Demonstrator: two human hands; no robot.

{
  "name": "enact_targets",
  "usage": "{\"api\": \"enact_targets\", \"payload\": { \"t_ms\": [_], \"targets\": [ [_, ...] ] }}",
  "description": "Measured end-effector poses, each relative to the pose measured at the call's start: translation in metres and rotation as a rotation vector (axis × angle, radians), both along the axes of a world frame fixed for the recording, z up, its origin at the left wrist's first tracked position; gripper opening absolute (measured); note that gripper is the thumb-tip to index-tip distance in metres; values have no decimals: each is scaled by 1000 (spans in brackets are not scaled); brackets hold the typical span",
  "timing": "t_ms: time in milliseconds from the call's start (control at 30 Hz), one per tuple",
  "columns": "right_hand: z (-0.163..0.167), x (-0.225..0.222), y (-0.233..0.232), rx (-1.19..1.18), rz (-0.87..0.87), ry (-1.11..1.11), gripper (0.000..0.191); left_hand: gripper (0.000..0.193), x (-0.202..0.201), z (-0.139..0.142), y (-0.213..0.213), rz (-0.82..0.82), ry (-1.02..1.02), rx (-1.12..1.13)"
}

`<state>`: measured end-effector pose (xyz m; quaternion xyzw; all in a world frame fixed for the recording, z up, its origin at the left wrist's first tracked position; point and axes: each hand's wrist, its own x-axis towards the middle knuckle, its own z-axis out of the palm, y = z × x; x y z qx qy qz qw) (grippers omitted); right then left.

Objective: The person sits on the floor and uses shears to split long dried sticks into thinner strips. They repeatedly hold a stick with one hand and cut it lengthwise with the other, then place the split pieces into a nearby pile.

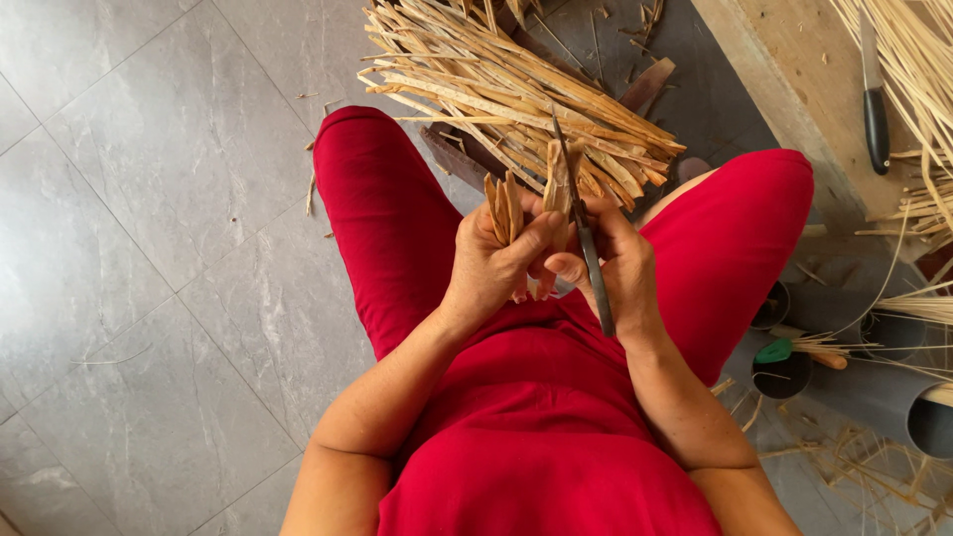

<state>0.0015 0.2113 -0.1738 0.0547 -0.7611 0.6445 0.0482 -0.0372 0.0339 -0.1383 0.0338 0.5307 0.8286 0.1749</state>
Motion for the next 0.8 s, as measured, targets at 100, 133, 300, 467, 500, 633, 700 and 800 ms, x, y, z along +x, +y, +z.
{"api": "enact_targets", "payload": {
  "t_ms": [100, 133, 300, 467, 500, 633, 700, 800],
  "targets": [
    [-2, -1, 1, -52, 4, -3, 56, 12, 0, 2, 0, -22, 6, -9],
    [-3, -1, 0, -110, 5, -21, 53, 12, 0, 2, 0, -32, -1, -9],
    [0, 1, 2, -251, -43, -88, 51, 12, 2, 2, 1, -62, 2, -14],
    [6, -1, 3, -414, 37, -141, 43, 16, -1, 0, 0, -60, 25, 66],
    [6, -3, 3, -510, 81, -173, 43, 18, -2, -1, -1, -80, 31, 71],
    [6, -8, 9, -818, 254, -310, 43, 34, -8, -2, -9, -231, -44, 295],
    [5, -9, 9, -909, 294, -370, 45, 36, -10, -4, -12, -301, -84, 344],
    [2, -10, 7, -907, 244, -383, 51, 29, -13, -11, -11, -283, -62, 198]
  ]
}}
